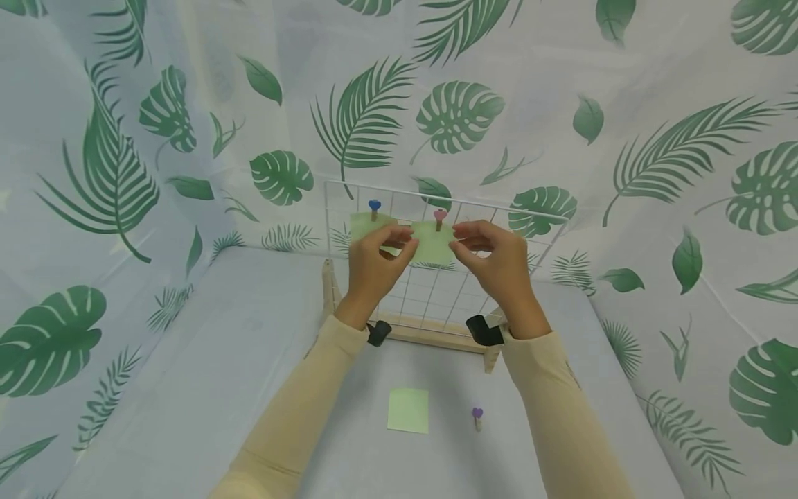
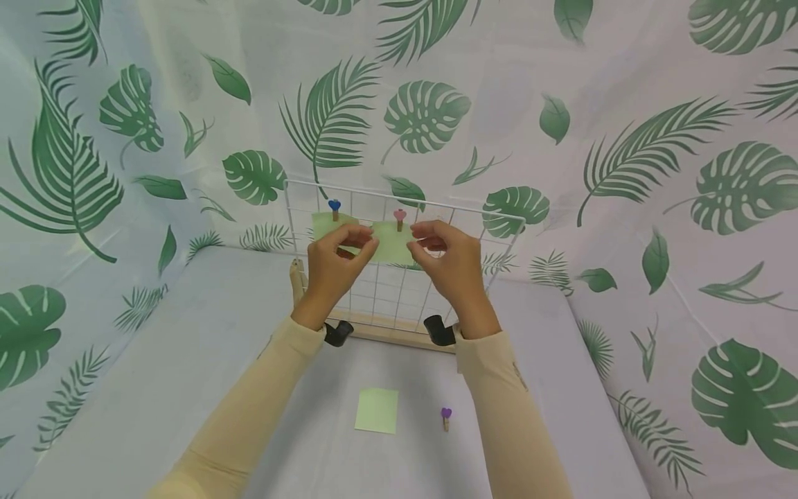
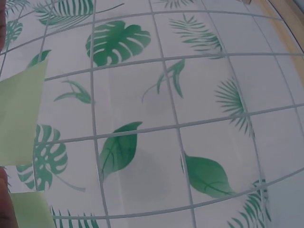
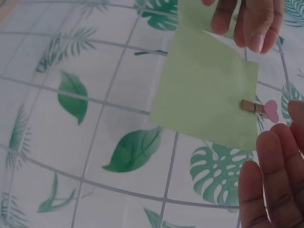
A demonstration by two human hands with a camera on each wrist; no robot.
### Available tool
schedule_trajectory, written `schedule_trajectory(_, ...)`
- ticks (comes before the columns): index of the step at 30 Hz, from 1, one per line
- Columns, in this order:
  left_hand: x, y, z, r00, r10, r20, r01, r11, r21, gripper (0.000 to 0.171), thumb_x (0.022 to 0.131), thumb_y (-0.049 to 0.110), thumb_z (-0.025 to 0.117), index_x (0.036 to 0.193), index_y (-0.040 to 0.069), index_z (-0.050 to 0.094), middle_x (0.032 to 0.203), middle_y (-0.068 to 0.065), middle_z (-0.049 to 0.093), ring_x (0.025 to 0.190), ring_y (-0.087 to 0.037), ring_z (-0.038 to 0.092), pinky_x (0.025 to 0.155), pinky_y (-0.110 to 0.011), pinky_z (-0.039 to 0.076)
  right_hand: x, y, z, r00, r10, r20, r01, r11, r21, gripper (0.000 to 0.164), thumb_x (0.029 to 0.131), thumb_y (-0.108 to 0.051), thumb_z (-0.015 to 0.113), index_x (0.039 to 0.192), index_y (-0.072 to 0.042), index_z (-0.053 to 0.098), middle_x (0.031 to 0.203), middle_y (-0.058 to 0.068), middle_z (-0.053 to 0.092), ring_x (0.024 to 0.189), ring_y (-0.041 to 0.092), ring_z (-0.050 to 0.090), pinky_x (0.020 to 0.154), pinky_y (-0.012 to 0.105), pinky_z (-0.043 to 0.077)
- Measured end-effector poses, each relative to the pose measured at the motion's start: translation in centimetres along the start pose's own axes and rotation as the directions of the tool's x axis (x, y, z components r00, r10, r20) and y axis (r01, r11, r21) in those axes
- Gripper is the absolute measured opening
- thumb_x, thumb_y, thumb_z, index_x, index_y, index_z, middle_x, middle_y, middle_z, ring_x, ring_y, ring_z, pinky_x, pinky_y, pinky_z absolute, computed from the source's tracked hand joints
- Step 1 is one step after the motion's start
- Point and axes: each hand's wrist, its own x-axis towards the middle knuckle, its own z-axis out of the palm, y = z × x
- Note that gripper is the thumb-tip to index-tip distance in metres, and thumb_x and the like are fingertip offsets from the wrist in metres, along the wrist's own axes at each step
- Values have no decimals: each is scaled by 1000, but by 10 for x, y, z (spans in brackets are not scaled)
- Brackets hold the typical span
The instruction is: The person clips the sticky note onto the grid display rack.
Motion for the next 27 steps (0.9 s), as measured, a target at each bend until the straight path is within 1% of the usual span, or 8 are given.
schedule_trajectory(3,-4,2,-2,1000,-11,24,12,999,-39,16,95,7,83,107,-2,79,102,-16,80,88,-30,78,70,-40,66,-5,-2,-3,999,24,21,-25,999,46,22,92,11,79,114,11,75,107,25,78,92,35,76,87,10,53)
schedule_trajectory(5,-7,3,-3,999,-24,34,26,997,-69,18,94,7,83,109,-2,78,105,-16,80,89,-31,79,73,-40,66,-8,-3,-5,999,39,32,-41,996,75,22,93,11,78,115,11,75,108,25,77,92,24,76,87,11,54)
schedule_trajectory(8,-11,6,-6,997,-58,48,63,992,-108,21,94,8,84,111,-2,78,108,-16,80,90,-31,78,76,-41,66,-13,-4,-8,997,57,51,-62,991,117,24,93,12,78,117,11,74,109,26,77,90,5,72,87,12,54)
schedule_trajectory(11,-14,9,-9,993,-99,64,108,984,-144,24,93,8,85,113,-2,77,110,-16,80,93,-31,78,80,-42,66,-17,-3,-11,994,77,76,-88,986,144,26,93,12,77,118,11,74,111,28,76,91,-4,68,88,12,55)
schedule_trajectory(15,-18,10,-13,986,-133,101,150,971,-188,28,92,7,86,116,-3,76,112,-17,80,98,-32,77,84,-44,65,-22,0,-15,988,100,120,-119,979,164,30,92,14,77,122,12,71,114,30,74,94,-4,67,90,13,55)
schedule_trajectory(18,-21,10,-16,982,-141,127,166,964,-209,31,91,7,87,118,-4,75,114,-17,79,100,-34,76,87,-44,65,-26,0,-17,982,107,154,-134,975,179,33,92,13,77,125,12,70,117,31,73,97,-2,67,92,13,55)
schedule_trajectory(22,-25,11,-20,976,-143,165,179,956,-232,36,89,6,88,120,-5,74,116,-20,78,104,-37,75,90,-44,64,-32,1,-19,977,101,188,-139,969,204,35,93,12,77,127,13,69,120,31,72,102,2,69,95,15,55)
schedule_trajectory(27,-31,14,-25,960,-145,238,205,947,-248,41,88,5,89,124,-6,72,121,-23,76,107,-38,74,95,-42,62,-38,5,-21,973,80,217,-134,960,247,37,90,15,77,126,14,68,121,30,72,104,4,71,96,18,56)
